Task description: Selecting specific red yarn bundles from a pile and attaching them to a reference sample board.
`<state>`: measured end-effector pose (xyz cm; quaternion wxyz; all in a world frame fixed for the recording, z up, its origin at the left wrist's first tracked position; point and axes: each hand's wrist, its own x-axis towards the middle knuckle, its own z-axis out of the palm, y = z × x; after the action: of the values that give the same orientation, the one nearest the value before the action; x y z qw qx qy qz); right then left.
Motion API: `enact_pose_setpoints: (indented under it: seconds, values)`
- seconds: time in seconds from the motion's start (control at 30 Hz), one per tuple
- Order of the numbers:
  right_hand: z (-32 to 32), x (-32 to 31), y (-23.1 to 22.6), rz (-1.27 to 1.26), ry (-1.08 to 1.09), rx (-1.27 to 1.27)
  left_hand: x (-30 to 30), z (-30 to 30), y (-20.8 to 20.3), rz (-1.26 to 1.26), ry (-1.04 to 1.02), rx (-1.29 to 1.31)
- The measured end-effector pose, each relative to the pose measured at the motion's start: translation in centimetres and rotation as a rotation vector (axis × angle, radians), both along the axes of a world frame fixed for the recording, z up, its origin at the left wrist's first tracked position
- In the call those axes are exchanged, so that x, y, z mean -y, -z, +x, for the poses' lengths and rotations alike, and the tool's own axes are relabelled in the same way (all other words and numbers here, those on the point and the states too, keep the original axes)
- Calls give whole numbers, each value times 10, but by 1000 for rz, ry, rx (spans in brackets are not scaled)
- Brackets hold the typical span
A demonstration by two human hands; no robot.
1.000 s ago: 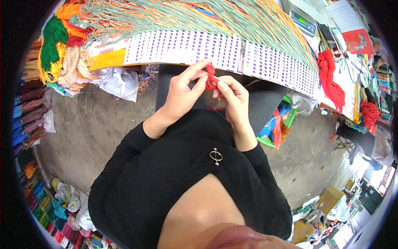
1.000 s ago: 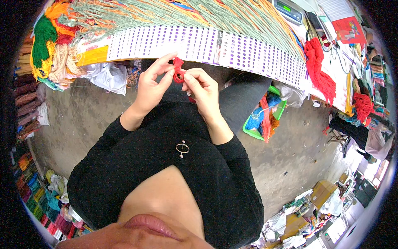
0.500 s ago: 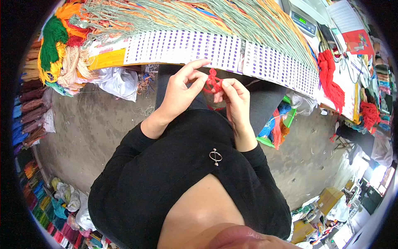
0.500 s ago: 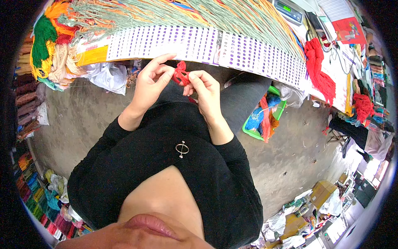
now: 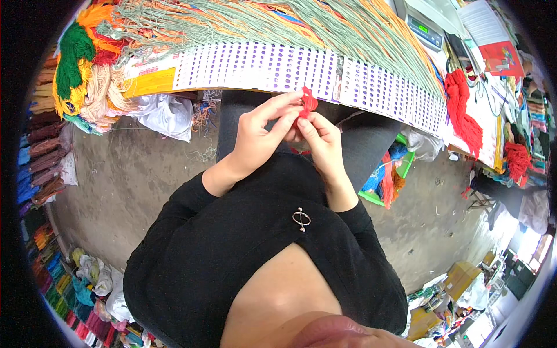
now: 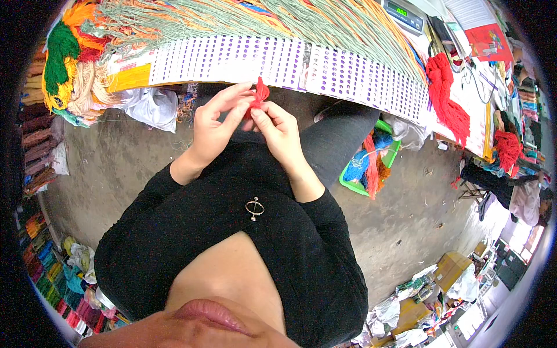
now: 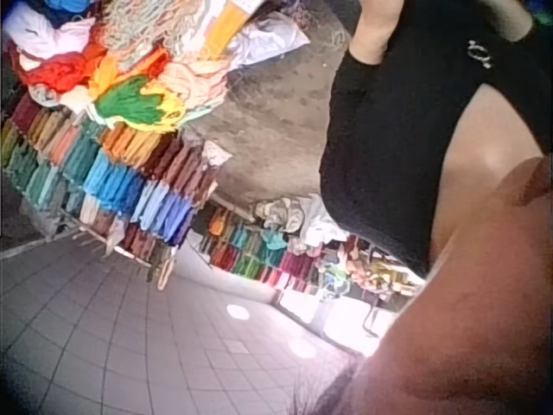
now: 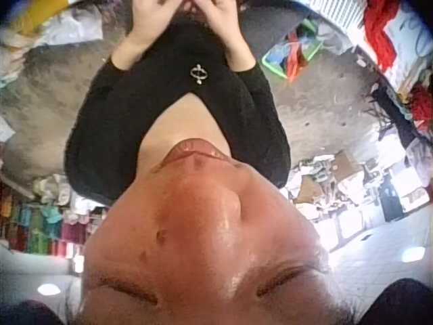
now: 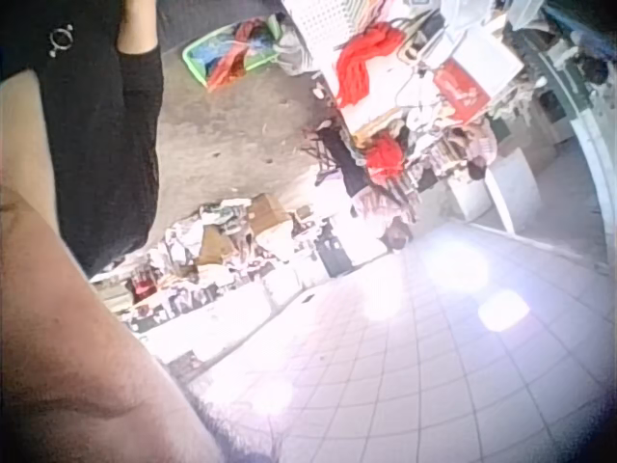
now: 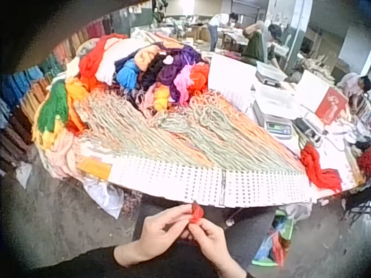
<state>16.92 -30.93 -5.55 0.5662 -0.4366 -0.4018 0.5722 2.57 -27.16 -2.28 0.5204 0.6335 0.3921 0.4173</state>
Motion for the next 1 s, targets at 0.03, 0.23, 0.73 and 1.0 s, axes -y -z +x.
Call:
enact_pose_setpoints:
  seconds: [0.03,0.23,0.73,1.0]
  values:
    - [3,1,-2,-138,-139,-120,-1,-2,2,-144,54,151]
    - [9,1,4,-251,-363,-517,-15,-7,11,-563,311,499]
    - [2,5,-6,-239,-215,-99,-17,-8,13,-431,112,394]
    - [2,8,-4,-193,-67,-83,-10,-5,7,-283,113,162]
